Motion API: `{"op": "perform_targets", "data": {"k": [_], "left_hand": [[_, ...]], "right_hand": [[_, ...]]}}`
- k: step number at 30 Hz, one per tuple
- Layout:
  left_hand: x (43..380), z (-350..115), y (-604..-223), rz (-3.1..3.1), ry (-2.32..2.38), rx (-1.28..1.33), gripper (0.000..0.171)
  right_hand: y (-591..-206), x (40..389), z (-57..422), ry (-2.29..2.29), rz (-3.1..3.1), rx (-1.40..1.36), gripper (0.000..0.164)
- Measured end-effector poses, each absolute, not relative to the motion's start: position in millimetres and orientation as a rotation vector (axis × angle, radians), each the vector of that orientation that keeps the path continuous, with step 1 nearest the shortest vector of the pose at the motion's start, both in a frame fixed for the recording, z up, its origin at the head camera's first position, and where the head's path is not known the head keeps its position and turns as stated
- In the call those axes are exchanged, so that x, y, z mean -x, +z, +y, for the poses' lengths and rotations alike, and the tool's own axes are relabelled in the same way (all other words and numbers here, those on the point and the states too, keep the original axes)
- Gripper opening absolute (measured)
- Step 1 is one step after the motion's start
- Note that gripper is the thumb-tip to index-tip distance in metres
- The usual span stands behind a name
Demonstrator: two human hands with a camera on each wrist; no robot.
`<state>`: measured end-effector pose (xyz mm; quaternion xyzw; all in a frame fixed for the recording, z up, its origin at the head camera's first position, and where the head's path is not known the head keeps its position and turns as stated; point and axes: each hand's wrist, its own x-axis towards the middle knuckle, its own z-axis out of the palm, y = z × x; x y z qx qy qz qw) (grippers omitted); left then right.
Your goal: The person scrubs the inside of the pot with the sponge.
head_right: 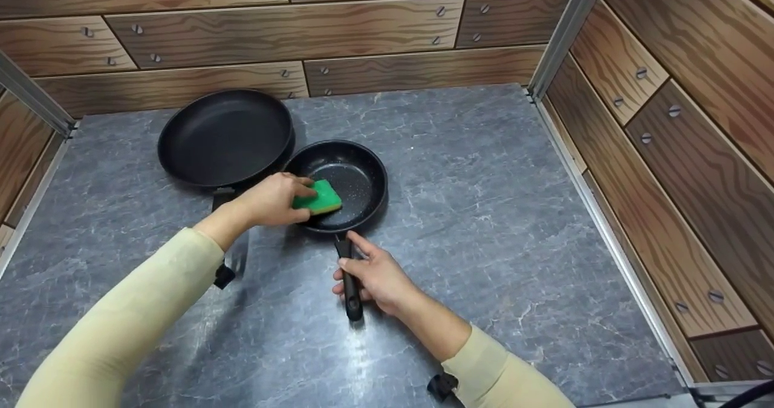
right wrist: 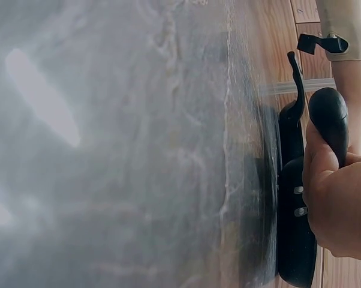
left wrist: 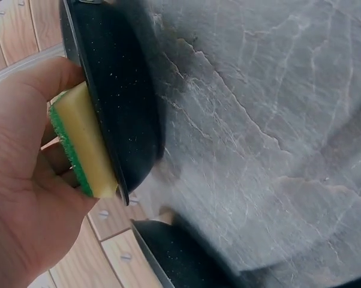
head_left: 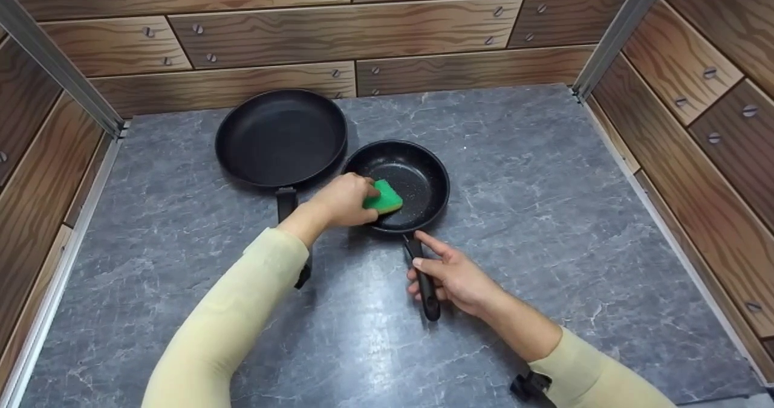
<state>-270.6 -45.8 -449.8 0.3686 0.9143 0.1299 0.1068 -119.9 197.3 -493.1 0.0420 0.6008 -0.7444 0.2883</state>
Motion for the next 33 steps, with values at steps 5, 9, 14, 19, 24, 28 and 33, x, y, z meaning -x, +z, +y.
{"op": "perform_targets", "data": {"k": [5, 9, 14, 19, 24, 28, 33], "left_hand": [[270.1, -43.6, -449.4, 2.667, 0.380, -1.136, 0.028], [268.1, -41.8, -449.7, 2.634, 0.392, -1.184, 0.022], [263.7, -39.3, -451.1, 2.581, 0.479, -1.186, 0.037], [258.7, -35.9, -452.0, 2.524, 0.584, -1.141, 0.042], [255.7, -31.7, -454.7, 2.492, 0.677, -1.141, 0.039], [253.6, -28.9, -458.4, 2.492, 0.755, -1.113, 0.037], [250.0, -23.5, -462.0, 2.492, 0.828, -1.059, 0.038]], "right_hand": [[-492.2, 119.4, 198.4, -1.987, 1.609, -0.109, 0.079], [-492.6, 119.5, 198.3, -1.983, 1.613, -0.107, 0.079], [-493.2, 120.1, 197.5, -1.983, 1.610, -0.115, 0.078], [-492.8, 121.1, 196.2, -1.979, 1.608, -0.120, 0.077], [-491.8, 121.9, 195.8, -1.961, 1.619, -0.118, 0.077], [-491.6, 122.6, 196.3, -1.950, 1.622, -0.111, 0.076], [-491.7, 123.0, 196.6, -1.943, 1.623, -0.102, 0.076]]}}
